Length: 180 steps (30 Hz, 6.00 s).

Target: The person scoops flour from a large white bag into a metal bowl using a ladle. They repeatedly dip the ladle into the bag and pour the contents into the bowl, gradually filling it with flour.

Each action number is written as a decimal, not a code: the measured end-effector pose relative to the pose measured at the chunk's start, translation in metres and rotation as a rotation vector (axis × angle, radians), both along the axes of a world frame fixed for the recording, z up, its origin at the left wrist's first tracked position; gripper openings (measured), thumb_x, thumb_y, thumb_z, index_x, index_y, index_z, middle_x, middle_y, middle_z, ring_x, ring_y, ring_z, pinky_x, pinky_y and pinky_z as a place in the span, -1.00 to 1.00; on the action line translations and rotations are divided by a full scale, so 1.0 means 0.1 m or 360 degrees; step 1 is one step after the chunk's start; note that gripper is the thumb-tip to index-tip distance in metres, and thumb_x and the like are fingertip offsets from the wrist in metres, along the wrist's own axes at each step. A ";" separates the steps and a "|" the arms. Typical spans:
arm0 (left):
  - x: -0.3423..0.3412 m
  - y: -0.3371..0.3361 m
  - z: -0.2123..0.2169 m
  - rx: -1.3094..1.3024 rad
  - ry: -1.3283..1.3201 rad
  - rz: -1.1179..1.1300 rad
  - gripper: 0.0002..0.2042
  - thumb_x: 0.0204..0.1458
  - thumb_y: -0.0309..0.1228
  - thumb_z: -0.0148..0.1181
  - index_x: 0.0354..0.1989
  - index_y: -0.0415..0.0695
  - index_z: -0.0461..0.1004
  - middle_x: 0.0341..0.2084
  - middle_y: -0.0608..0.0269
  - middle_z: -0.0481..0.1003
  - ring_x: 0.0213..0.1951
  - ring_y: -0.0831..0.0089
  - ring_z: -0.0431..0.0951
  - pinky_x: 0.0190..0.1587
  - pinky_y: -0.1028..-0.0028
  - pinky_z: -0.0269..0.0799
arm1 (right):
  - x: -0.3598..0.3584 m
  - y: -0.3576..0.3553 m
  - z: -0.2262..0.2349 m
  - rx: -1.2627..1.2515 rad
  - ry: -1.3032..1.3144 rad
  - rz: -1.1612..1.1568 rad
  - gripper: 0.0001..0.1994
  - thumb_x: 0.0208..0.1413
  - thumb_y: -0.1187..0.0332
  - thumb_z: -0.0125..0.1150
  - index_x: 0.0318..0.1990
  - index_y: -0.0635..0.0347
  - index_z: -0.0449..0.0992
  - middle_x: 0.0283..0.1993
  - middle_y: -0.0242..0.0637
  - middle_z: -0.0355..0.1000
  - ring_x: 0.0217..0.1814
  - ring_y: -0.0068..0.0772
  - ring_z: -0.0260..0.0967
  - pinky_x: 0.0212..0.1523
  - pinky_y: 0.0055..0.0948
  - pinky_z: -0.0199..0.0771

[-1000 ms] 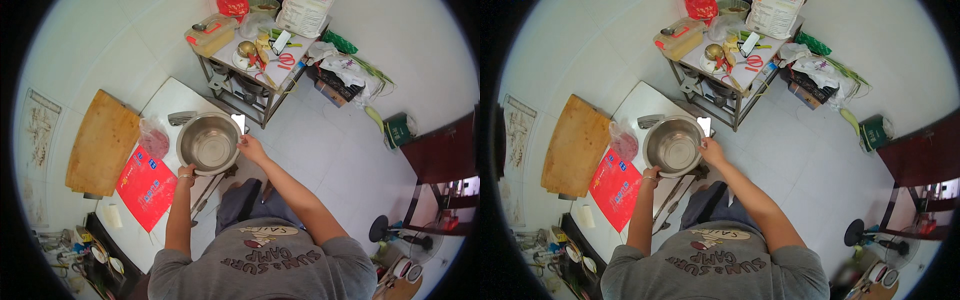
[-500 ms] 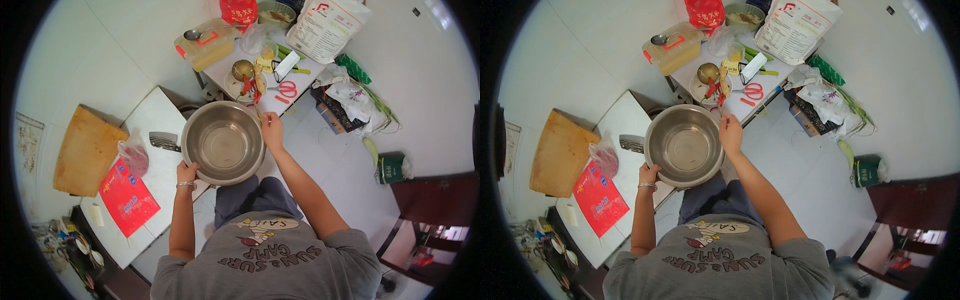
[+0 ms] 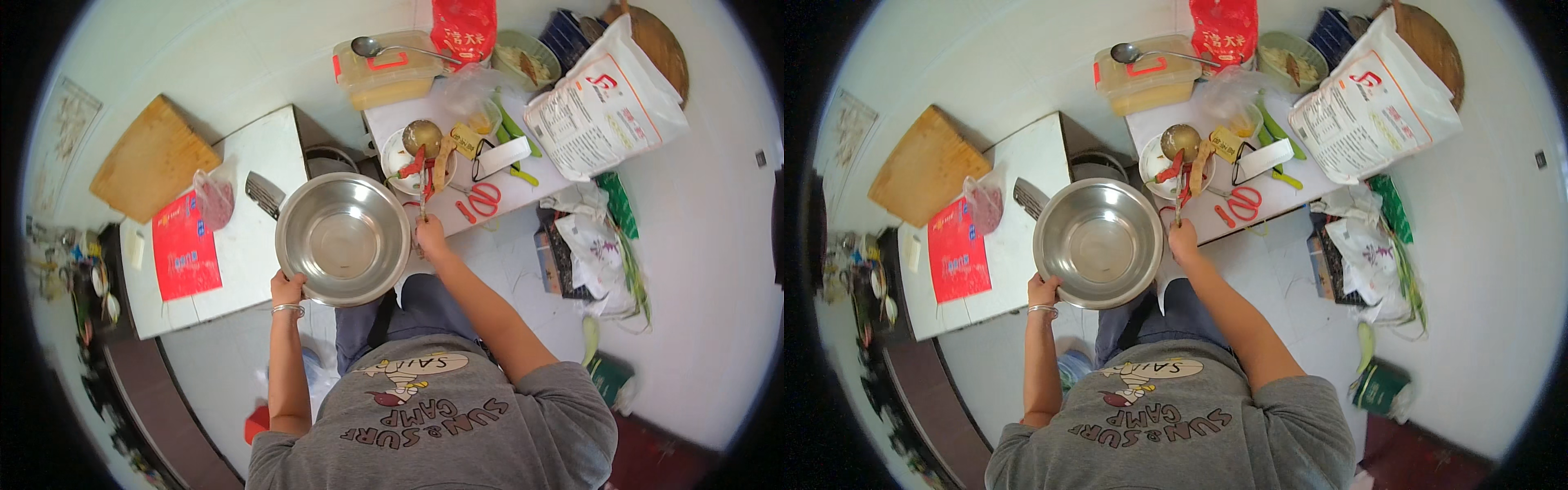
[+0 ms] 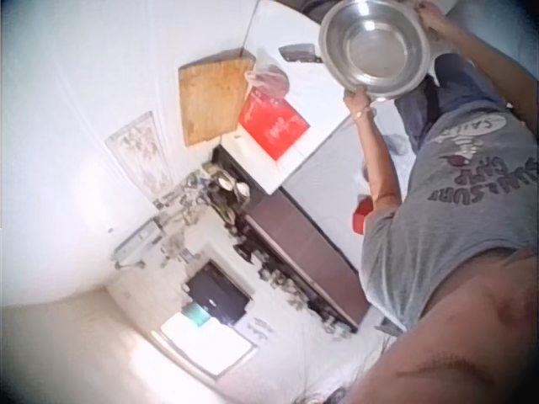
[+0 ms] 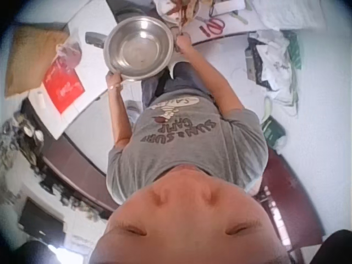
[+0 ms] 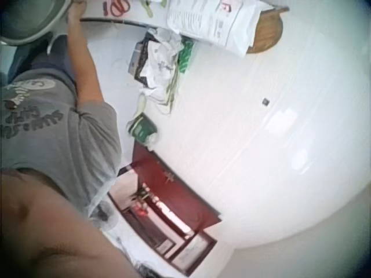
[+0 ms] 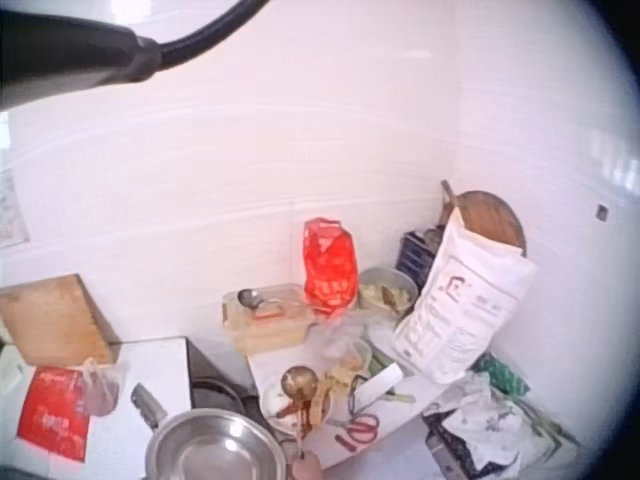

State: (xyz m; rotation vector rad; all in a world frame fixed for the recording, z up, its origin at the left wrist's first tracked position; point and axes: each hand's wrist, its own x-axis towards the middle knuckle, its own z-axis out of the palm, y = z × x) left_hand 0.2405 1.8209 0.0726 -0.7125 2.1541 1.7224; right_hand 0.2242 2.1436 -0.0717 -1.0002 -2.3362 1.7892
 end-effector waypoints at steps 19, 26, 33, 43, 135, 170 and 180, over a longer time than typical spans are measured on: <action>0.39 0.98 0.07 0.0032 0.0047 0.0318 -0.77 -0.25 -0.53 0.08 -0.35 -0.35 0.37 -0.59 0.18 0.41 -0.67 0.43 0.42 -0.64 0.44 0.44 | 0.29 0.90 1.02 -0.1412 -0.0216 0.0207 -0.77 0.15 0.11 -0.08 -0.35 0.06 0.29 -0.75 -0.62 -0.08 -0.81 -0.73 -0.24 -0.82 -0.66 -0.26; 0.26 0.81 -0.03 0.0151 -0.0027 0.0271 -0.76 -0.25 -0.53 0.09 -0.33 -0.34 0.36 -0.56 0.17 0.42 -0.62 0.38 0.46 -0.58 0.39 0.48 | 0.29 1.04 1.09 -0.1755 -0.0172 0.0260 -0.70 0.18 0.06 -0.15 -0.30 0.10 0.29 -0.75 -0.61 -0.14 -0.78 -0.71 -0.21 -0.82 -0.66 -0.24; 0.18 0.69 -0.09 0.0160 -0.0039 0.0299 -0.76 -0.25 -0.54 0.10 -0.33 -0.32 0.35 -0.59 0.19 0.41 -0.69 0.43 0.39 -0.66 0.46 0.39 | 0.36 1.20 1.12 -0.2273 -0.0004 0.0319 -0.68 0.20 0.06 -0.20 -0.25 0.14 0.31 -0.75 -0.60 -0.13 -0.74 -0.70 -0.18 -0.81 -0.68 -0.18; 0.01 0.72 -0.12 0.0297 -0.0062 0.0281 -0.80 -0.24 -0.55 0.09 -0.36 -0.32 0.36 -0.63 0.20 0.39 -0.73 0.47 0.35 -0.72 0.49 0.31 | 0.41 1.42 1.17 -0.2604 0.0244 0.0416 -0.67 0.20 0.06 -0.20 -0.27 0.13 0.34 -0.76 -0.60 -0.15 -0.74 -0.70 -0.18 -0.82 -0.68 -0.20; 0.08 5.20 -0.83 -0.0818 0.0113 0.0079 -0.53 -0.18 -0.34 0.07 -0.09 -0.38 0.22 -0.29 -0.27 0.43 -0.20 -0.11 0.44 -0.11 0.18 0.33 | 1.99 4.97 2.15 0.0376 -0.0167 0.0819 -0.79 0.02 0.31 0.09 -0.47 0.31 0.38 -0.68 -0.28 0.28 -0.66 -0.48 0.21 -0.57 -0.46 0.20; 0.74 5.69 0.20 -0.0920 0.1230 -0.0239 -0.59 -0.15 -0.31 0.21 -0.14 -0.25 0.32 -0.23 -0.11 0.36 -0.19 0.02 0.39 -0.12 0.23 0.31 | 2.39 5.20 2.61 -0.0367 -0.0058 0.0688 -0.84 0.09 0.35 0.02 -0.45 0.24 0.39 -0.74 -0.48 0.16 -0.82 -0.74 -0.04 -0.82 -0.66 -0.08; 0.91 5.58 0.39 -0.0907 0.1391 -0.0256 -0.69 -0.13 -0.40 0.17 -0.18 -0.22 0.37 -0.29 -0.02 0.40 -0.27 0.13 0.42 -0.21 0.29 0.34 | 2.60 5.33 2.64 -0.0327 -0.0004 0.0640 -0.83 0.10 0.33 0.01 -0.42 0.23 0.42 -0.72 -0.49 0.18 -0.82 -0.74 -0.02 -0.81 -0.68 -0.07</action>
